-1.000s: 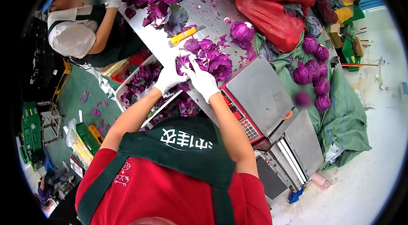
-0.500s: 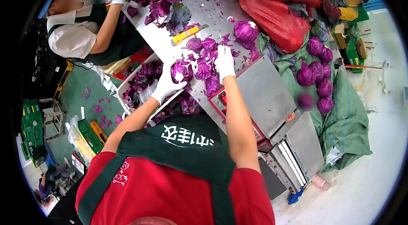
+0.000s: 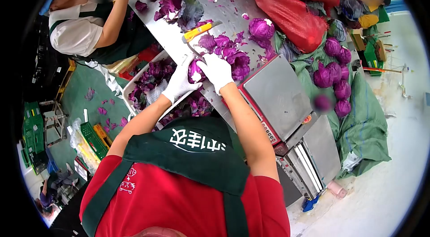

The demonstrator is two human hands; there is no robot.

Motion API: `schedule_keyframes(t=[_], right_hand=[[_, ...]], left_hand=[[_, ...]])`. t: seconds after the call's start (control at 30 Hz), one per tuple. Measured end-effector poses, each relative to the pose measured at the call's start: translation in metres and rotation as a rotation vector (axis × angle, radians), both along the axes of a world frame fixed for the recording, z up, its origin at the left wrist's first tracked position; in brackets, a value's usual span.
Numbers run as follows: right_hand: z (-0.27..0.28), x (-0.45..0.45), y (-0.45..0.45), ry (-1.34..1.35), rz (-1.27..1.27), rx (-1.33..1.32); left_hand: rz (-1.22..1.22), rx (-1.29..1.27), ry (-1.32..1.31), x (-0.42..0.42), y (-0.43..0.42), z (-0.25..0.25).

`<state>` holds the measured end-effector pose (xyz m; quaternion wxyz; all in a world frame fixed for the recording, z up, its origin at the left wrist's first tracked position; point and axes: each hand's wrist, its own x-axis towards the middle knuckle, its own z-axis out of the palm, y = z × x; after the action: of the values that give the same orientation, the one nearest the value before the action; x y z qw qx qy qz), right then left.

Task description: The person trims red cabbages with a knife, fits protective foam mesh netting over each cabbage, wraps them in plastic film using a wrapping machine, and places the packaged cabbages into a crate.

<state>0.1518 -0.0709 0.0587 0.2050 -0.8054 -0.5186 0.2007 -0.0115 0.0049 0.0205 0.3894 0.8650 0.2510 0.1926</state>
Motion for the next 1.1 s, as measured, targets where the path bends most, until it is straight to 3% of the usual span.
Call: schedule_keyframes(t=[0.1,0.13,0.2,0.23,0.27,0.33,0.4,0.5,0.57,0.67,0.8,0.83,0.93,1.07,1.1], right_hand=[[-0.04,0.02,-0.001,-0.285,-0.046,0.082],[-0.04,0.032,-0.008,-0.178,-0.103,-0.043],[-0.053,0.039,-0.009,0.32,-0.252,0.212],[0.012,0.021,-0.009,0.655,-0.349,0.065],[-0.01,0.026,-0.005,0.38,-0.187,0.144],[0.031,0.01,-0.007,0.433,-0.071,-0.087],[-0.002,0.013,-0.007,0.444,-0.02,-0.146],[-0.014,0.016,-0.006,0.454,-0.01,-0.091],[-0.004,0.013,-0.004,0.159,0.082,-0.024],[0.005,0.02,0.003,0.164,0.149,-0.109],[-0.01,0.047,-0.008,0.319,-0.039,-0.165],[-0.012,0.049,-0.007,0.15,0.022,-0.047],[0.003,0.031,0.01,0.458,-0.115,-0.08],[-0.033,0.05,0.0,0.026,-0.141,-0.006],[-0.029,0.049,-0.006,0.025,-0.207,0.029]], left_hand=[[-0.051,0.052,-0.005,-0.004,-0.007,0.007],[-0.024,0.002,-0.036,-0.008,-0.01,0.007],[0.047,-0.024,-0.11,-0.013,-0.005,-0.01],[0.059,-0.057,-0.103,-0.013,-0.004,-0.006],[0.033,-0.056,-0.081,-0.012,-0.001,-0.008],[0.034,-0.05,-0.06,-0.01,0.0,-0.006],[0.029,-0.042,-0.058,-0.009,0.0,-0.005],[0.005,0.013,-0.029,-0.005,0.0,-0.006],[-0.011,0.058,0.001,-0.004,-0.001,-0.006],[-0.007,0.055,0.036,0.002,-0.002,-0.002],[-0.089,0.062,-0.08,-0.012,-0.002,-0.006],[-0.09,0.035,-0.09,-0.016,-0.005,-0.006],[-0.048,-0.047,-0.112,-0.019,0.0,-0.006],[0.046,-0.116,-0.166,-0.037,0.007,-0.02],[0.116,-0.247,-0.185,-0.04,0.007,-0.017]])
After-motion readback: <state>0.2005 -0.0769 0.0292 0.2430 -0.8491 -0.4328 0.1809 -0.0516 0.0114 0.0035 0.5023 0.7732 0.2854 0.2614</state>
